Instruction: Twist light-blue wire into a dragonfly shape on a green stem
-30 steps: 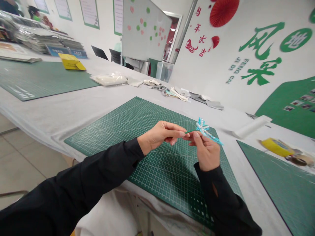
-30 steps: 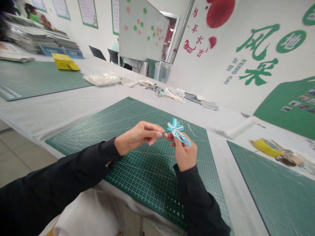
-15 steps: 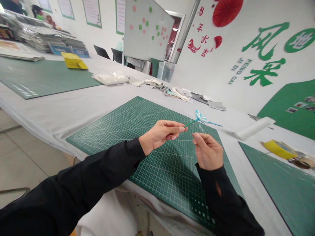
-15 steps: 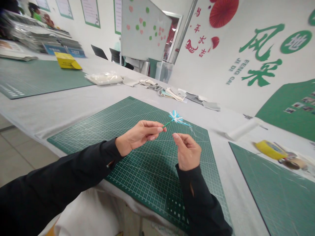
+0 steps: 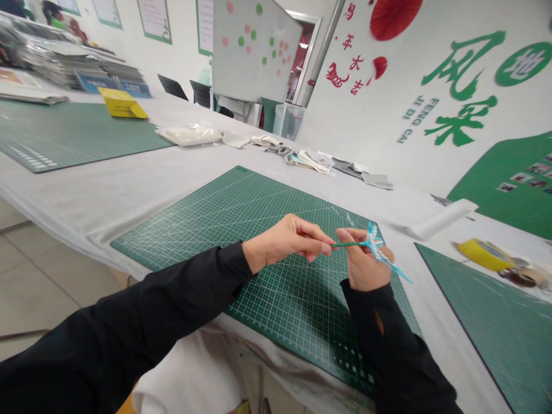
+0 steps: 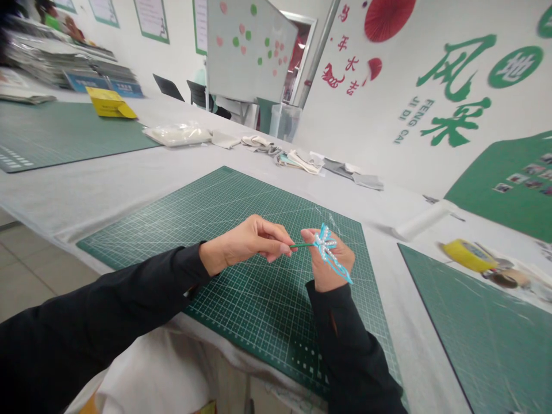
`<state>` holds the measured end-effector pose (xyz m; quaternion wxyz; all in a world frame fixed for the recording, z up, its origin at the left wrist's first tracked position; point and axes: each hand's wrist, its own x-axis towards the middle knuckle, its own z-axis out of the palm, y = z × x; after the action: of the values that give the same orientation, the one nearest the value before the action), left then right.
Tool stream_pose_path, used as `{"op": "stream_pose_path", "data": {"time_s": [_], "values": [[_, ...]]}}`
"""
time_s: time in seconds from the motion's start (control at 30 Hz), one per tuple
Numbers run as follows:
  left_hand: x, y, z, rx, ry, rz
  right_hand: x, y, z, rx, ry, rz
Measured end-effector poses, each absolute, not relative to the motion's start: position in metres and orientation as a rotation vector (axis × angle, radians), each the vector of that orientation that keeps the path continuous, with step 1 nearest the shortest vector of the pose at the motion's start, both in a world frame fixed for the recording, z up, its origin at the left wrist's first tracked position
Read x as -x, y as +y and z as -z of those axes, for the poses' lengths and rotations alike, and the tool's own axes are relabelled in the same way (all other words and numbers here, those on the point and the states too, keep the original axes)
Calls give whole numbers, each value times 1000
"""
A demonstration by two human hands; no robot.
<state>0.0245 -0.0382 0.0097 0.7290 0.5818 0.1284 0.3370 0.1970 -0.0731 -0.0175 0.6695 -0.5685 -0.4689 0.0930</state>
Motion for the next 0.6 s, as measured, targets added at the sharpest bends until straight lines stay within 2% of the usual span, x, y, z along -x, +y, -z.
{"op": "stream_pose_path", "data": {"time_s": [0.6], "values": [[-22, -41, -12, -1453, 257, -526, -184, -87, 9, 1179, -1292, -182]]}}
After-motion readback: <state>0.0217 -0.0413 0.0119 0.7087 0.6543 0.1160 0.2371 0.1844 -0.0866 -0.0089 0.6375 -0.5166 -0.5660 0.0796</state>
